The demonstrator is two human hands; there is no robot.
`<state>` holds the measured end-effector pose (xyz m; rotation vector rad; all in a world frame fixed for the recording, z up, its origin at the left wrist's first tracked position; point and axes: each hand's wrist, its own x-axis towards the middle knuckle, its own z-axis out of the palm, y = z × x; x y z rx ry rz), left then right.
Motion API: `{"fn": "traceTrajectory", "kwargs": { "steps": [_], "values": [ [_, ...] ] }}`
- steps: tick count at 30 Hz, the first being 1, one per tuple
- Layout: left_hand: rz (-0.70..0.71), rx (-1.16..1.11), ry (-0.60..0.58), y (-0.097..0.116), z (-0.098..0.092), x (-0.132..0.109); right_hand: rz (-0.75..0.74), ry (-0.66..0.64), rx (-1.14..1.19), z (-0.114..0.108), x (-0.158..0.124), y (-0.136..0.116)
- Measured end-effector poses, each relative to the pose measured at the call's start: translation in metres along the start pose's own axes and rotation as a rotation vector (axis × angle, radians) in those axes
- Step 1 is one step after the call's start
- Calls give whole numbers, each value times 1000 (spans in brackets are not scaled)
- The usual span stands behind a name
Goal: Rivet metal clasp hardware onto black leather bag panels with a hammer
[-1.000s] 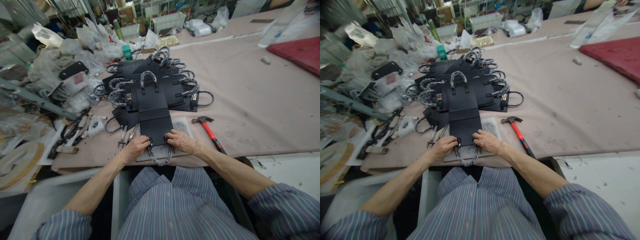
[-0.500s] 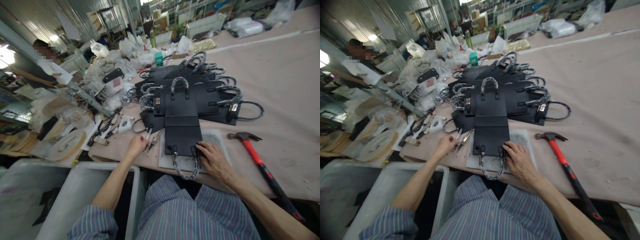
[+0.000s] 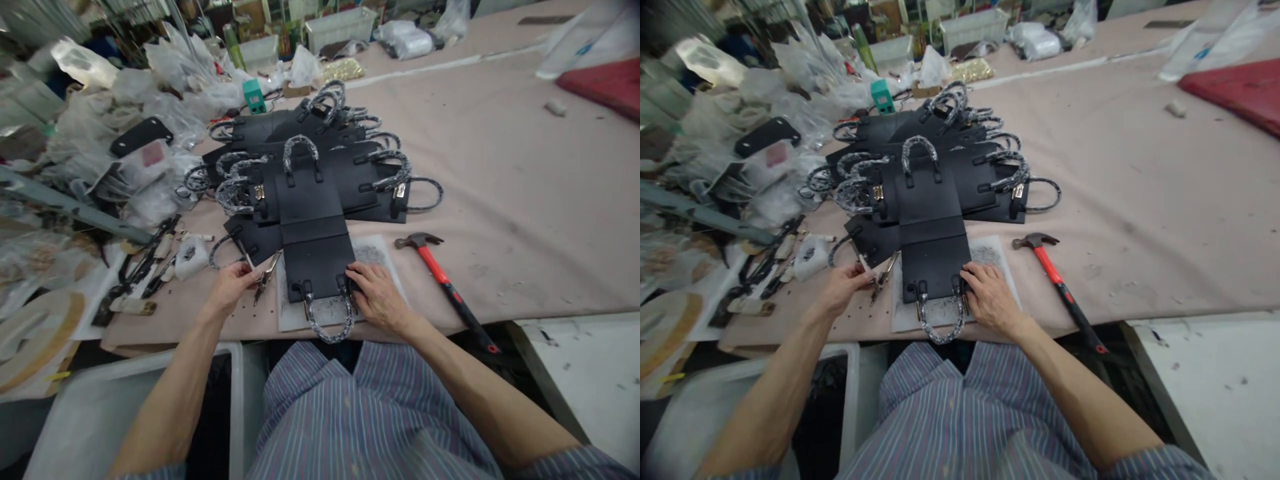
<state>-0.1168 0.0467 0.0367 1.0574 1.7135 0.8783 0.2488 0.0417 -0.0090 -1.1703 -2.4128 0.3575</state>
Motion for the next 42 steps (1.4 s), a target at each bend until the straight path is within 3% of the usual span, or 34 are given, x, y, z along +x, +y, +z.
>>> {"fn": "traceTrajectory", "kwargs": {
  "steps": [3, 7, 10, 14, 18, 21, 24, 27, 29, 31, 33, 38, 42],
  "values": [
    [210, -224, 30, 4, 43, -18, -5, 16, 12, -1, 1, 0],
    [387, -275, 79, -3, 97, -28, -7, 11, 15, -1, 0, 2],
    [443, -215, 84, -16, 114, -27, -7, 7, 20, 0, 0, 3],
    [504, -169, 102, -28, 119, -27, 11, 4, 33, -1, 0, 4],
    [485, -168, 135, -22, 114, -29, 17, 1, 45, -3, 1, 4],
    [456, -88, 300, -14, 87, -24, 2, 8, 45, -3, 1, 4],
    [373, 237, 431, -9, 39, -12, -11, 18, 34, -2, 0, 5],
    [218, 703, 416, -10, -6, -3, -13, 24, 23, 1, -1, 7],
    [176, 950, 390, -12, -21, -4, -11, 27, 20, 3, -1, 9],
    [213, 1085, 377, -14, -22, -9, -11, 32, 21, 5, -2, 10],
    [252, 1067, 345, -15, -12, -13, -15, 38, 23, 6, -2, 11],
    [190, 954, 91, -8, 22, -7, -16, 33, 31, 6, -1, 10],
    [141, 1030, 93, -1, 29, 6, -5, 23, 41, 2, 0, 7]
  ]
}}
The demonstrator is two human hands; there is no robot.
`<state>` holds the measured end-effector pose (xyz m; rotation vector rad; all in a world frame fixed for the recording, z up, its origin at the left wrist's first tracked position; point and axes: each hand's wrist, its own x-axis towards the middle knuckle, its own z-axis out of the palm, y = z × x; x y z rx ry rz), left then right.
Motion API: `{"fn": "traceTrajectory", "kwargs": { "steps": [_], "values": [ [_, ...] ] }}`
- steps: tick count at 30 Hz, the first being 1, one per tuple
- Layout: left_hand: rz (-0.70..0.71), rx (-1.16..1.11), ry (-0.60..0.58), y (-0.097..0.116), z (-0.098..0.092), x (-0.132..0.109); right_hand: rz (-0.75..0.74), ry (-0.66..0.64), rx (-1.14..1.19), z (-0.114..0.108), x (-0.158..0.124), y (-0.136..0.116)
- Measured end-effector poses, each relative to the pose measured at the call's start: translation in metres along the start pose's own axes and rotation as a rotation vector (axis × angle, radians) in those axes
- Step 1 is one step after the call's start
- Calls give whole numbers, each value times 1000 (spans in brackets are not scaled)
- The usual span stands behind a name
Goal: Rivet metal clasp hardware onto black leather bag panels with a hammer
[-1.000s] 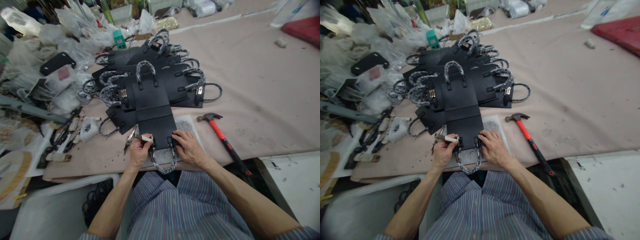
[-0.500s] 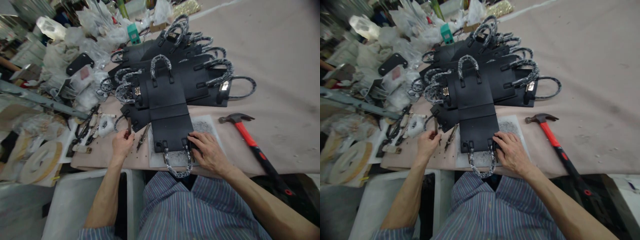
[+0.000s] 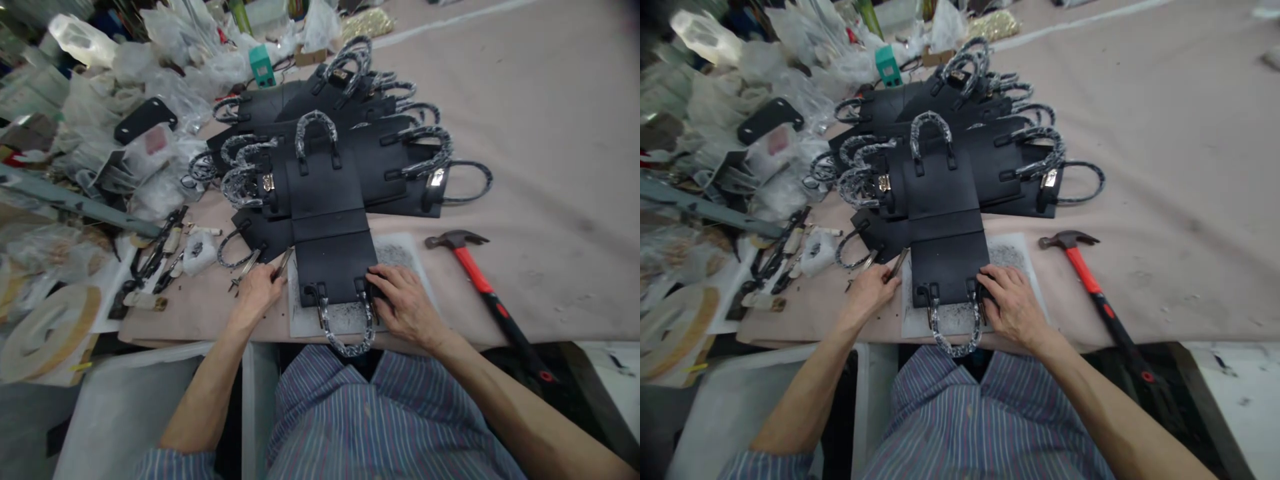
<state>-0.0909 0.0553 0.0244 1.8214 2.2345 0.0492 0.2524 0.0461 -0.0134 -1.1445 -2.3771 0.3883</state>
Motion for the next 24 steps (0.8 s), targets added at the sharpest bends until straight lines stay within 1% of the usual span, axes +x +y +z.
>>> {"fn": "traceTrajectory", "kwargs": {
  "steps": [2, 4, 6, 8, 10, 11, 13, 16, 19, 24],
  "values": [
    [-59, -139, -47, -2, -3, 6, 7, -5, 4, -1, 1, -1],
    [-117, -430, -89, -2, -7, 8, 17, -11, 12, -2, 1, -1],
    [-142, -777, -101, 4, -8, 6, 25, -16, 25, -3, 1, -2],
    [-125, -1056, -51, 19, -6, 0, 32, -22, 30, -3, 2, -2],
    [-50, -1185, 31, 39, 1, -7, 40, -26, 27, -4, 2, -2],
    [-8, -1202, 67, 50, 6, -11, 43, -28, 26, -4, 1, -2],
    [72, -1185, 100, 68, 17, -17, 46, -29, 25, -5, 1, -2],
    [193, -1116, 114, 81, 32, -25, 46, -31, 20, -5, 2, -2],
    [290, -1034, 139, 79, 43, -30, 47, -29, 20, -6, 2, -2],
    [294, -1038, 216, 70, 50, -34, 53, -30, 16, -5, 2, -1]
  ]
}}
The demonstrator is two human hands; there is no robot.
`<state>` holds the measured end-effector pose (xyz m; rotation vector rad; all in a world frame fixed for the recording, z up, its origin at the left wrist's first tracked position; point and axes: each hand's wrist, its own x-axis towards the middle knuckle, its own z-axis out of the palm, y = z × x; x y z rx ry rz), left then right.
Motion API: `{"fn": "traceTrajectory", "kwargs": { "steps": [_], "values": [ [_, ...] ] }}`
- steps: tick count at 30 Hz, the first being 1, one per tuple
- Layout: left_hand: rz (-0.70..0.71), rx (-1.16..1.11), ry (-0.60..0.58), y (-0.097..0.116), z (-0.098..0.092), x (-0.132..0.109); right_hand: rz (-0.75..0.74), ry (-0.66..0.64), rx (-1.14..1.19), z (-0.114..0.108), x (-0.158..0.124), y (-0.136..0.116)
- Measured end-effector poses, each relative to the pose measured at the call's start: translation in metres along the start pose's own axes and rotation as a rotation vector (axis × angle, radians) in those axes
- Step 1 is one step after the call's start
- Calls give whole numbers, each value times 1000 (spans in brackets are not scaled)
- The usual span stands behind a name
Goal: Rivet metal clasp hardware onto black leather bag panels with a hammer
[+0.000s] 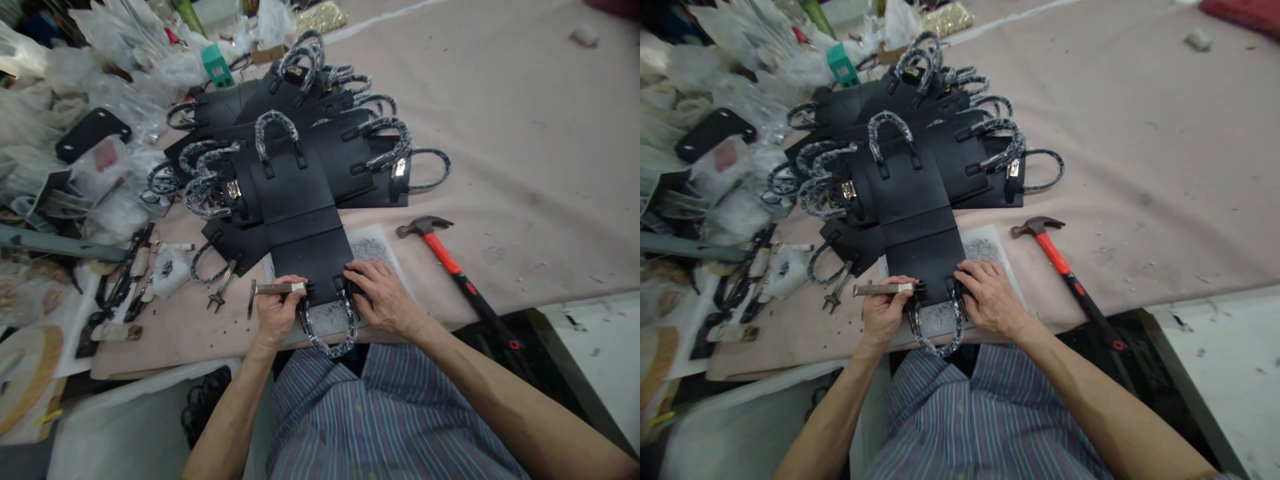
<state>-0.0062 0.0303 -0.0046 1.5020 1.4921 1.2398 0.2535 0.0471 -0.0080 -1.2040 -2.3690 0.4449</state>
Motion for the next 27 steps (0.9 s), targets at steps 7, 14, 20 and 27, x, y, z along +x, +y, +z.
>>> {"fn": "traceTrajectory", "kwargs": {
  "steps": [7, 14, 20, 27],
  "values": [
    [44, 88, -47, 3, 0, 0, -7, 18, 13, 0, 0, 0],
    [70, 91, -29, 0, 1, -1, 5, 17, 30, -2, 0, -1],
    [62, 110, -32, 2, 2, -1, -2, 17, 14, -1, 1, 0],
    [95, 156, -54, -1, 2, 2, -2, 12, 18, -1, 1, -1]
  ]
}}
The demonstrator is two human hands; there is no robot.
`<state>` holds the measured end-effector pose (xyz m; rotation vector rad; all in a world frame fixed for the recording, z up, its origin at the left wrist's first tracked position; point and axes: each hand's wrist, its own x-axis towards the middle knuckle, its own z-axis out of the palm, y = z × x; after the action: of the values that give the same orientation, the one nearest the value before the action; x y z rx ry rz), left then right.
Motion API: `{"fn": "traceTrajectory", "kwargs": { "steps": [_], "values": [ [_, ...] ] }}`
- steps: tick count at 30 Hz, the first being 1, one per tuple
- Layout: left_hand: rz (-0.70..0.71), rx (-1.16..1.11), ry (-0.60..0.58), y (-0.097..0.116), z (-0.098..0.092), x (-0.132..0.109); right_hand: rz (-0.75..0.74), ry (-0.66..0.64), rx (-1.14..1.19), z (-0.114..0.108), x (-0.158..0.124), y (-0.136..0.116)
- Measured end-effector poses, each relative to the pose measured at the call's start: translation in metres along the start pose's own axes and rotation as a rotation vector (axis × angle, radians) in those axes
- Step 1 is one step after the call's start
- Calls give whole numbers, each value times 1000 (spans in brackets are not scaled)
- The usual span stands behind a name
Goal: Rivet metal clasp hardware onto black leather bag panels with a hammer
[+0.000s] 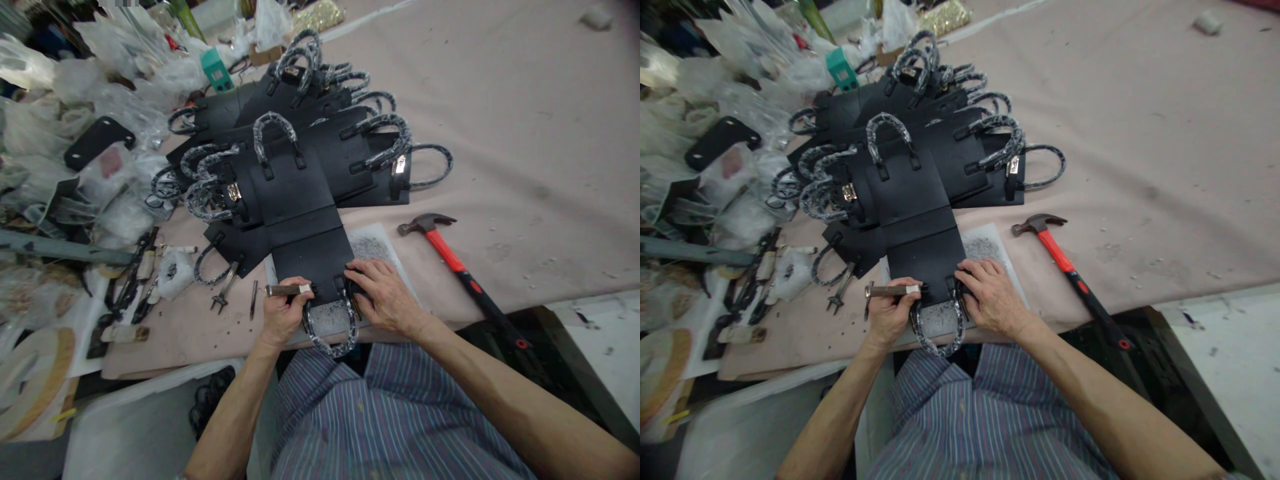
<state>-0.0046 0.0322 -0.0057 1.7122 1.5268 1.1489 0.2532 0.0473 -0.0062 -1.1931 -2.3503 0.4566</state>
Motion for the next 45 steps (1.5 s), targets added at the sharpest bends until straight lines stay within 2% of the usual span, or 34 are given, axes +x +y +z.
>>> {"fn": "traceTrajectory", "kwargs": {
  "steps": [9, 21, 25, 27, 29, 31, 33, 34, 36, 38, 41, 45],
  "values": [
    [81, 37, -41, 1, 3, 2, -7, 10, 9, 0, 1, 0],
    [91, 95, -8, 10, 14, 4, -18, 19, -10, -1, -2, -1],
    [156, 119, -34, 12, 15, 6, -31, 33, -12, 1, -1, -3],
    [182, 133, -27, 13, 16, 6, -38, 58, 32, -3, -1, -2],
    [192, 143, -20, 13, 17, 5, -3, 135, 55, -14, -5, 5],
    [183, 143, -17, 13, 18, 4, 109, 252, -13, -29, -16, 19],
    [154, 131, -9, 12, 19, 3, 286, 298, -178, -46, -33, 39],
    [136, 122, -5, 12, 19, 2, 384, 254, -273, -54, -43, 49],
    [103, 102, -2, 11, 20, 2, 578, 68, -414, -67, -61, 69],
    [82, 80, -7, 11, 20, 2, 729, -100, -417, -75, -73, 82],
    [57, 54, -7, 11, 20, 1, 913, -146, -174, -81, -75, 85],
    [37, 33, -15, 10, 20, -1, 1183, -78, 714, -91, -53, 57]
  ]
}}
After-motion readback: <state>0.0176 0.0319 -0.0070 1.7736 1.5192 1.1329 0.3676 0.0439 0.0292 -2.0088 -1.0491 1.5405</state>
